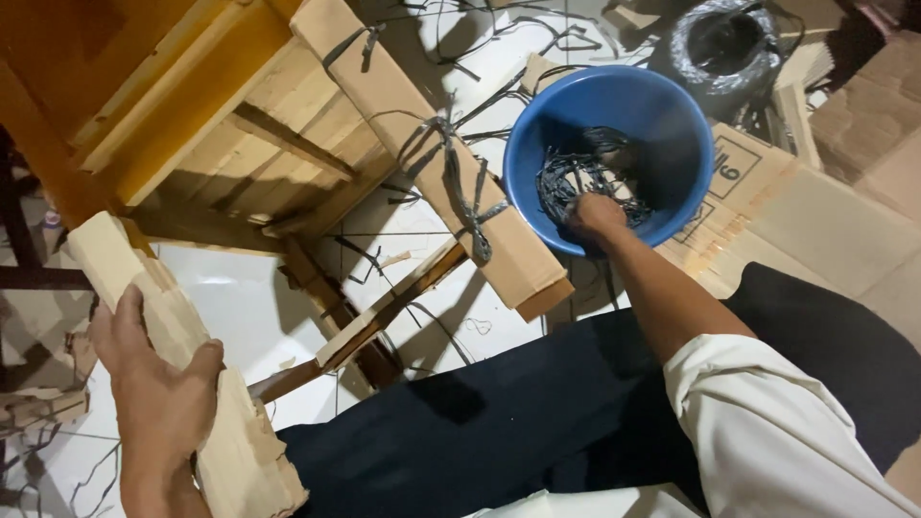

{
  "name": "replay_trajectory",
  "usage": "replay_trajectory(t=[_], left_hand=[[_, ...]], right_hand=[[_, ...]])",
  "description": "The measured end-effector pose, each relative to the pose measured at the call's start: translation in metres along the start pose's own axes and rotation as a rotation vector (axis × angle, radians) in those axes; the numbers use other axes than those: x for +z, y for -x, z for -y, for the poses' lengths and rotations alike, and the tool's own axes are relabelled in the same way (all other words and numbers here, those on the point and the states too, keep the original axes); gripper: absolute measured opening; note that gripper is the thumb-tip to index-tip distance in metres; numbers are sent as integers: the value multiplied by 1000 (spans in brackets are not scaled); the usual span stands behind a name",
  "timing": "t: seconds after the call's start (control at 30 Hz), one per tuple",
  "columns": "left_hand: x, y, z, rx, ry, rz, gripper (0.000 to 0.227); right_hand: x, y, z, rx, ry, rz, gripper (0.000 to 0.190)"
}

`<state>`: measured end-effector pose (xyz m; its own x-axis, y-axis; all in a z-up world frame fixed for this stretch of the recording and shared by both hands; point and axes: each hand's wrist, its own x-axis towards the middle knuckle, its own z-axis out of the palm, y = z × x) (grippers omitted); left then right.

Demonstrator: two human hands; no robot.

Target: Wrapping wooden chair legs with protective cardboard and securing them with wire ties.

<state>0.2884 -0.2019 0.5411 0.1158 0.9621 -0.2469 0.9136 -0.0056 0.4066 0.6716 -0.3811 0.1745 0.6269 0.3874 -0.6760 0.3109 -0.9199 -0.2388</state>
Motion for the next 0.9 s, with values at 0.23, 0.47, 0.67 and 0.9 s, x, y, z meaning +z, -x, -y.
replay_trajectory(t=[0.23, 0.47, 0.67, 0.9], left_hand=[[-1, -7, 5, 0, -1, 13, 85], [-4, -7, 11, -8, 65, 38, 84], [-8, -3, 12, 13, 106, 64, 83], [-13, 1, 14, 4, 120, 89, 82]], right_hand=[[15, -26, 14, -43, 142, -11, 40], [0, -32, -3, -208, -75, -376, 33], [-58, -5, -3, -266, -345, -363, 20], [-127, 86, 19, -270, -645, -248, 13]])
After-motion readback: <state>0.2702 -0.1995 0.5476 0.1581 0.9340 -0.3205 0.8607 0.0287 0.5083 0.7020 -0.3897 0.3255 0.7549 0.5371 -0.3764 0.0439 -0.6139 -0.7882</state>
